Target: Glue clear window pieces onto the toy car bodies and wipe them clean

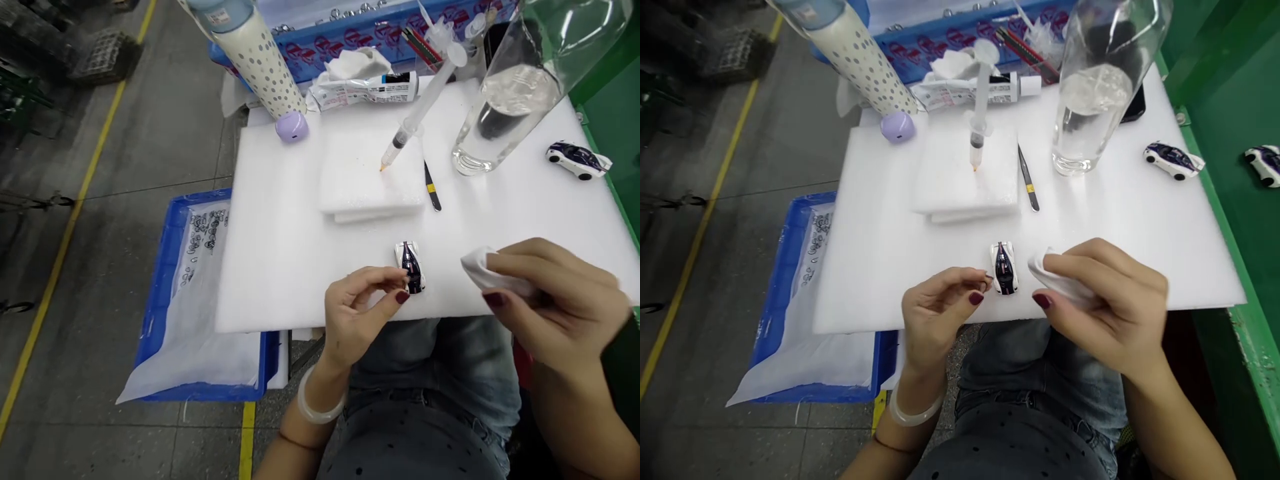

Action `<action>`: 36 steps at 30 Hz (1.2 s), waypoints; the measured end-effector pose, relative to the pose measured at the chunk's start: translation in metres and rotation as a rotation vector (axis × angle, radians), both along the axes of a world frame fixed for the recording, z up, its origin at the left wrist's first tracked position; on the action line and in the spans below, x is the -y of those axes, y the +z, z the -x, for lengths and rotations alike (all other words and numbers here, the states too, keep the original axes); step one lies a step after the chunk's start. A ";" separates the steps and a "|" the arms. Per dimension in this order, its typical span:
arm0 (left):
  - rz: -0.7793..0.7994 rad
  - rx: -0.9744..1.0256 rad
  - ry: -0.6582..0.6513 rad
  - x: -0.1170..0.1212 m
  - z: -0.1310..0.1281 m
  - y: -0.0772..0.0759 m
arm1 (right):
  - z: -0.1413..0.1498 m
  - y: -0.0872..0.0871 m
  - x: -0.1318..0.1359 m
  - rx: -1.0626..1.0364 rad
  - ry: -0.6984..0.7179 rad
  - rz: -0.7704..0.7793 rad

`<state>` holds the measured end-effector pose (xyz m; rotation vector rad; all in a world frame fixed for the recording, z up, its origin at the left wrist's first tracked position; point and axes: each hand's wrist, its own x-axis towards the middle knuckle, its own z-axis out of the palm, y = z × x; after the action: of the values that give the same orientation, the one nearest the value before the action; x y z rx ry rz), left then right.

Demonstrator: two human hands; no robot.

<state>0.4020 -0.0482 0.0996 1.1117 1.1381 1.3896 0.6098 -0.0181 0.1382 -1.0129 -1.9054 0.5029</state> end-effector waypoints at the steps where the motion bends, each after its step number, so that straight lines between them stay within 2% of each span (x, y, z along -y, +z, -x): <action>1: -0.057 -0.183 0.040 0.001 0.002 0.000 | 0.001 -0.005 0.001 -0.018 -0.016 0.057; 3: -0.192 -0.509 0.115 0.003 0.003 0.000 | 0.006 -0.015 0.003 0.004 -0.044 0.165; 5: -0.310 -0.729 0.142 0.002 0.001 -0.001 | 0.014 -0.022 0.004 0.045 -0.066 0.192; 10: -0.468 -0.911 0.121 0.000 -0.010 -0.006 | 0.024 -0.027 0.003 0.153 -0.102 0.170; 15: -0.452 -0.918 0.134 -0.002 -0.012 -0.009 | 0.027 -0.030 0.001 0.228 -0.109 0.152; 20: -0.271 -0.745 0.068 -0.004 -0.004 -0.005 | 0.030 -0.034 0.000 0.282 -0.124 0.113; 23: -0.200 -0.715 0.044 -0.005 -0.001 -0.004 | 0.030 -0.035 0.000 0.299 -0.134 0.100; 36: -0.179 -0.730 0.054 -0.007 -0.003 -0.004 | 0.032 -0.036 0.001 0.312 -0.147 0.120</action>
<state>0.4053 -0.0416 0.0960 1.8128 1.5740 1.1607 0.5783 -0.0189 0.1020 -1.3649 -2.0703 0.3944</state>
